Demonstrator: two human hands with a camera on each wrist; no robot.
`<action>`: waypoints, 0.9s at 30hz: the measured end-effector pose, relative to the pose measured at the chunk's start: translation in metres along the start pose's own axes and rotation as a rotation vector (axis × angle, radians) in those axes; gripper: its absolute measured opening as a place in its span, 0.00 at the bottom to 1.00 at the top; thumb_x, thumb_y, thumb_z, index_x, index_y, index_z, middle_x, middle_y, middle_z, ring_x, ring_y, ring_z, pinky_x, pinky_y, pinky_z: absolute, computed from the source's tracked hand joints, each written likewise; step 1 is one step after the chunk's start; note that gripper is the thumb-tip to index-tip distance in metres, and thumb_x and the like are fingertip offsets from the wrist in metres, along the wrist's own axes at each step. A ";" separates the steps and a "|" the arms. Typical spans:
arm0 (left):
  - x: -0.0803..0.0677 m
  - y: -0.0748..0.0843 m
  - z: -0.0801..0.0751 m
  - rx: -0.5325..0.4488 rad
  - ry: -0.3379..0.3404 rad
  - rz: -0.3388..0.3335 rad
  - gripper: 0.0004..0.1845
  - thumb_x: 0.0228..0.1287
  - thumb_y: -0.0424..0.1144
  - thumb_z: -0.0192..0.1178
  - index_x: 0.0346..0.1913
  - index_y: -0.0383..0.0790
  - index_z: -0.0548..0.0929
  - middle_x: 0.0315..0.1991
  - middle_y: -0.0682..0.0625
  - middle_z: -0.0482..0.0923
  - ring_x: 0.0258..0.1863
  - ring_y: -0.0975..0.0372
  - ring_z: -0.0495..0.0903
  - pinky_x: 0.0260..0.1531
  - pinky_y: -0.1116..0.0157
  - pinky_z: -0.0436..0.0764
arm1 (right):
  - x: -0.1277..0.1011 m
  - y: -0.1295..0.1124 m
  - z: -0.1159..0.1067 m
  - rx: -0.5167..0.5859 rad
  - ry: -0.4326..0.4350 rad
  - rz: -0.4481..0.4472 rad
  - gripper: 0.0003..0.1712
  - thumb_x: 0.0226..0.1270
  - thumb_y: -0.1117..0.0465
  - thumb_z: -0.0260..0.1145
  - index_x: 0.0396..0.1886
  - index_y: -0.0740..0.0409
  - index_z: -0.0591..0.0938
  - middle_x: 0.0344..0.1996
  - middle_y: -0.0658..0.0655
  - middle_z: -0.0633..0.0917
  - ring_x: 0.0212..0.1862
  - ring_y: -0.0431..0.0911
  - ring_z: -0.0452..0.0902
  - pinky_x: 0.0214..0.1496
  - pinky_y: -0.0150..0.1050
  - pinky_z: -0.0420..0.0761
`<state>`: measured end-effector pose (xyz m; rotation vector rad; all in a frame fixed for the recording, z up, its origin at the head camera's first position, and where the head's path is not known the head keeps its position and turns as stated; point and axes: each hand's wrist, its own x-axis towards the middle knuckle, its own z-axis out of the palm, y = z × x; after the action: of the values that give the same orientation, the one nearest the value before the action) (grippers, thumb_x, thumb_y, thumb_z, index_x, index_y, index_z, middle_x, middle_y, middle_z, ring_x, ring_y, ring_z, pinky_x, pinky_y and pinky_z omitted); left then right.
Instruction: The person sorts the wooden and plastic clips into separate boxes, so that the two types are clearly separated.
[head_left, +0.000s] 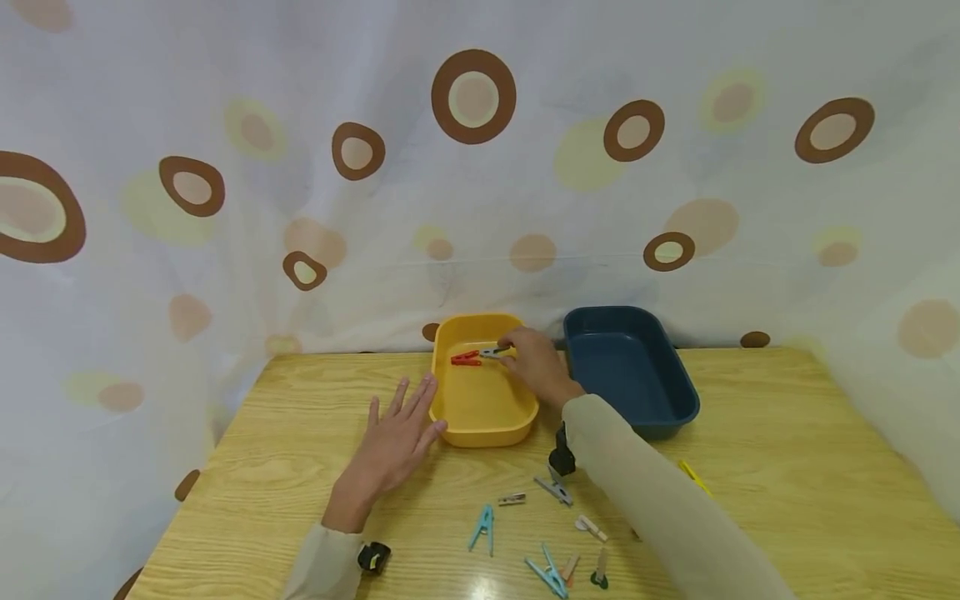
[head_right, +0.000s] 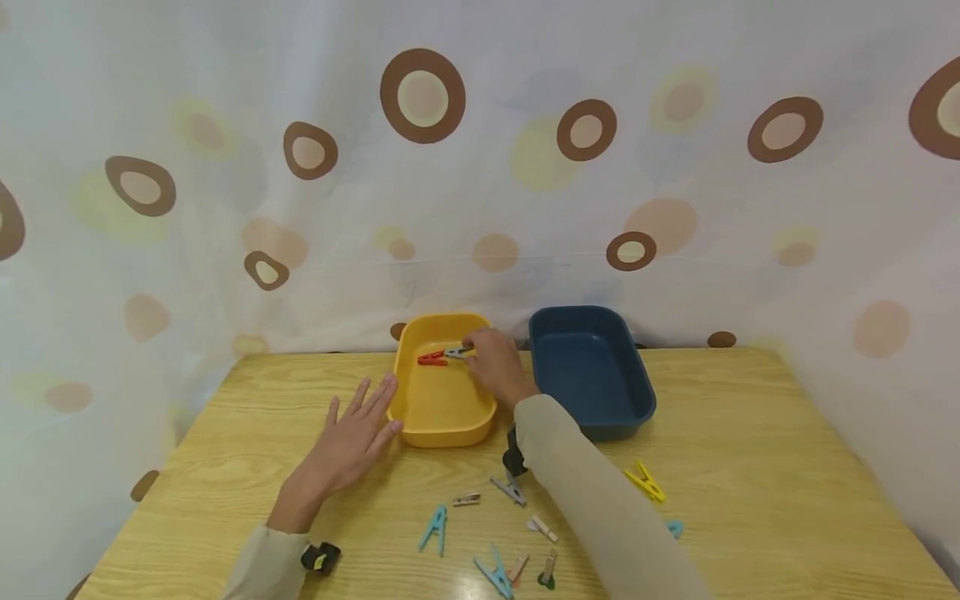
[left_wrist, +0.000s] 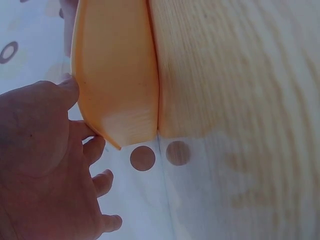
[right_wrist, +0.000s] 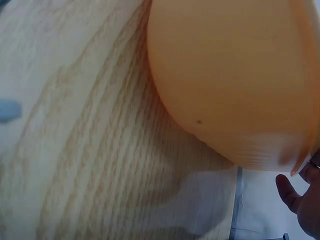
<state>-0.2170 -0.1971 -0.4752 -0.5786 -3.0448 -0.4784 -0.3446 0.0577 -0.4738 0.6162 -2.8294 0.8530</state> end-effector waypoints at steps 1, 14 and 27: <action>0.000 0.000 0.000 -0.003 -0.001 0.001 0.37 0.84 0.58 0.39 0.84 0.44 0.46 0.83 0.50 0.44 0.82 0.48 0.41 0.72 0.32 0.40 | 0.001 0.000 0.001 -0.007 -0.004 0.006 0.15 0.70 0.65 0.71 0.54 0.62 0.86 0.53 0.58 0.86 0.56 0.54 0.79 0.61 0.48 0.78; 0.000 0.000 -0.001 -0.011 -0.014 -0.002 0.37 0.84 0.59 0.37 0.84 0.46 0.46 0.83 0.52 0.42 0.82 0.48 0.39 0.72 0.32 0.42 | 0.009 -0.006 0.011 -0.169 0.014 0.032 0.11 0.68 0.64 0.73 0.48 0.61 0.89 0.45 0.58 0.87 0.49 0.54 0.80 0.58 0.54 0.76; 0.000 -0.004 0.001 0.002 -0.003 -0.005 0.37 0.83 0.60 0.36 0.84 0.45 0.46 0.83 0.52 0.41 0.82 0.48 0.40 0.72 0.32 0.43 | 0.011 -0.004 0.014 -0.167 -0.007 0.017 0.16 0.68 0.65 0.72 0.54 0.63 0.87 0.52 0.60 0.86 0.56 0.57 0.78 0.61 0.59 0.74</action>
<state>-0.2187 -0.2000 -0.4770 -0.5718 -3.0502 -0.4756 -0.3530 0.0430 -0.4814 0.5738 -2.8768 0.6088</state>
